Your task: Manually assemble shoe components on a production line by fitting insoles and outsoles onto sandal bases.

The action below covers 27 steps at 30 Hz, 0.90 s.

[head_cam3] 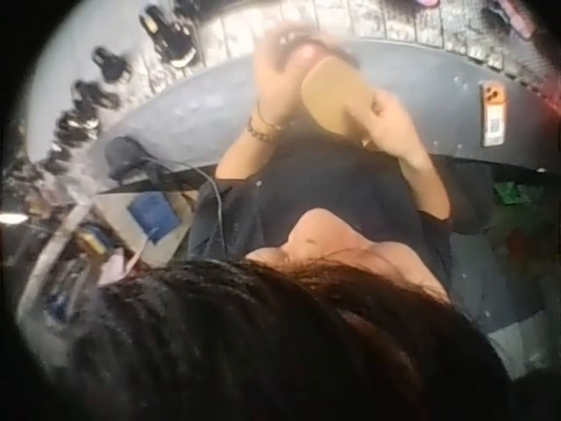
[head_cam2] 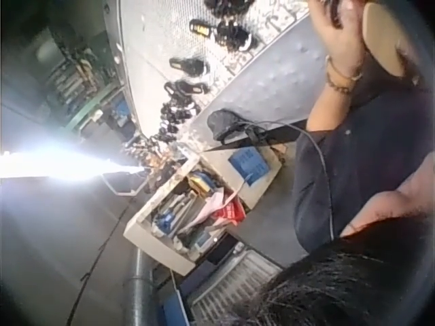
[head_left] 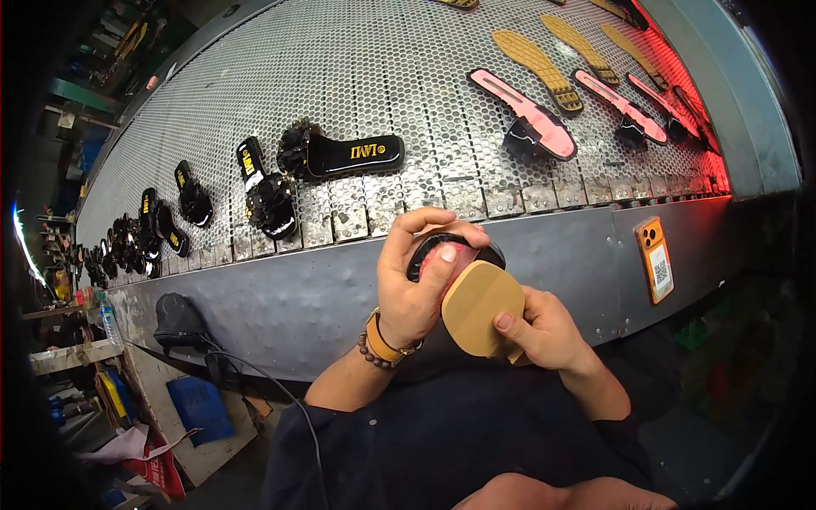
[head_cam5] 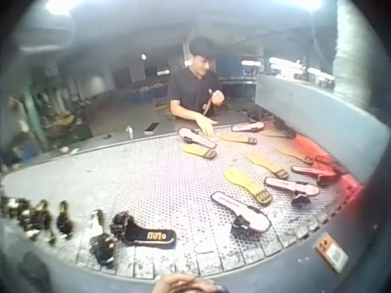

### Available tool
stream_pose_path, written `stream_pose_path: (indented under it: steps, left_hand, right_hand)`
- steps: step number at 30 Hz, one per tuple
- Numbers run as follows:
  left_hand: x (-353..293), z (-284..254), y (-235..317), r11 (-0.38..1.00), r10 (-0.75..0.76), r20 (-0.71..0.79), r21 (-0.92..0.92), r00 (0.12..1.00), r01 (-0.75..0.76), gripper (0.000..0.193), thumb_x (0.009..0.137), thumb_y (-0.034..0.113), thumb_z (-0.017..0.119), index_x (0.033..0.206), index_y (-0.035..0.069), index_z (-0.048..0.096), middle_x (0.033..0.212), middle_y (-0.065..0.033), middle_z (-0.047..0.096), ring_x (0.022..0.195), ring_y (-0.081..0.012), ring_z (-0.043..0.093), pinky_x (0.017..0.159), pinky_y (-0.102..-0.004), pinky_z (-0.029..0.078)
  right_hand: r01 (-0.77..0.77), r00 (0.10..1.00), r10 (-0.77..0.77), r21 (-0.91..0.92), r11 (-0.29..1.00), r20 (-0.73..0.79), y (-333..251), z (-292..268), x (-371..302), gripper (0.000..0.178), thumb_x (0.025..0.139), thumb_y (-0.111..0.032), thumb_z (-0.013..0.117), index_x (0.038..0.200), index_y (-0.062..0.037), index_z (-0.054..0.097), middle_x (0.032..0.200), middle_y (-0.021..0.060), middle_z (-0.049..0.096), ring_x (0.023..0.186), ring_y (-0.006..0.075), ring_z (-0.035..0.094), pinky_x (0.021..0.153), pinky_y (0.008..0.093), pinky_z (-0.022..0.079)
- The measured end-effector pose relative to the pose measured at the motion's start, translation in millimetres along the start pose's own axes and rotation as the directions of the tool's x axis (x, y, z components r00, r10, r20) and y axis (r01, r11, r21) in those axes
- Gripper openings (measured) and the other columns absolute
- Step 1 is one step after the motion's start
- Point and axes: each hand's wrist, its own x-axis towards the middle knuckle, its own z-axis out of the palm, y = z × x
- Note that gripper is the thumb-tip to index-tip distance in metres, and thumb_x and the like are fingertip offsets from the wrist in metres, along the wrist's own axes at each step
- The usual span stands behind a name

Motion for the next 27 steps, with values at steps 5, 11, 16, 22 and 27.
stream_pose_path:
  steps: [5,11,16,22,27]
  left_hand:
    - [-1,5,-3,0.997,0.015,0.025,-0.082,1.0,-0.013,0.072,0.103,0.058,0.032,0.121,-0.005,0.061,0.109,-0.0257,0.07,0.119,-0.0363,0.062,0.11,-0.0526,0.045]
    - [-1,10,-2,0.994,0.019,0.076,-0.111,0.997,-0.011,0.061,0.103,0.044,0.035,0.122,-0.008,0.061,0.117,-0.0254,0.069,0.117,-0.0307,0.064,0.106,-0.0455,0.05]
    - [1,9,-9,0.993,0.081,0.119,-0.093,0.99,-0.07,0.053,0.099,0.033,0.036,0.121,-0.008,0.06,0.116,-0.0263,0.069,0.118,-0.0328,0.063,0.11,-0.0476,0.046]
    - [2,16,-11,0.995,0.071,0.098,-0.078,0.993,-0.063,0.05,0.099,0.032,0.037,0.12,-0.007,0.06,0.112,-0.0274,0.07,0.115,-0.0349,0.063,0.111,-0.052,0.044]
    - [-1,23,-16,0.995,0.053,0.087,-0.085,0.995,-0.046,0.049,0.096,0.027,0.035,0.12,-0.008,0.06,0.116,-0.0259,0.069,0.118,-0.0331,0.062,0.108,-0.0472,0.047]
  right_hand:
    - [0.037,0.997,-0.049,-0.177,0.984,-0.062,-15,-4,-1,0.048,0.103,-0.042,0.069,0.121,0.0024,0.07,0.082,0.0086,0.074,0.069,0.0123,0.07,0.064,0.0295,0.054]
    - [-0.033,0.998,0.015,-0.293,0.956,-0.066,-33,-8,8,0.045,0.102,-0.039,0.071,0.114,0.004,0.071,0.089,0.0145,0.078,0.085,0.0206,0.077,0.078,0.0338,0.058]
    - [-0.037,0.997,0.018,-0.254,0.967,-0.078,-32,-10,7,0.046,0.101,-0.039,0.071,0.113,0.0054,0.071,0.09,0.0163,0.078,0.085,0.0214,0.077,0.078,0.0337,0.058]
    - [-0.078,0.993,0.049,-0.284,0.956,-0.108,-37,-14,7,0.049,0.101,-0.041,0.071,0.112,0.0063,0.072,0.09,0.0186,0.078,0.084,0.0243,0.078,0.076,0.0363,0.059]
    - [-0.103,0.992,0.057,-0.445,0.889,-0.116,-44,-21,10,0.055,0.099,-0.049,0.07,0.106,0.0059,0.074,0.083,0.022,0.075,0.079,0.0332,0.078,0.073,0.0402,0.058]
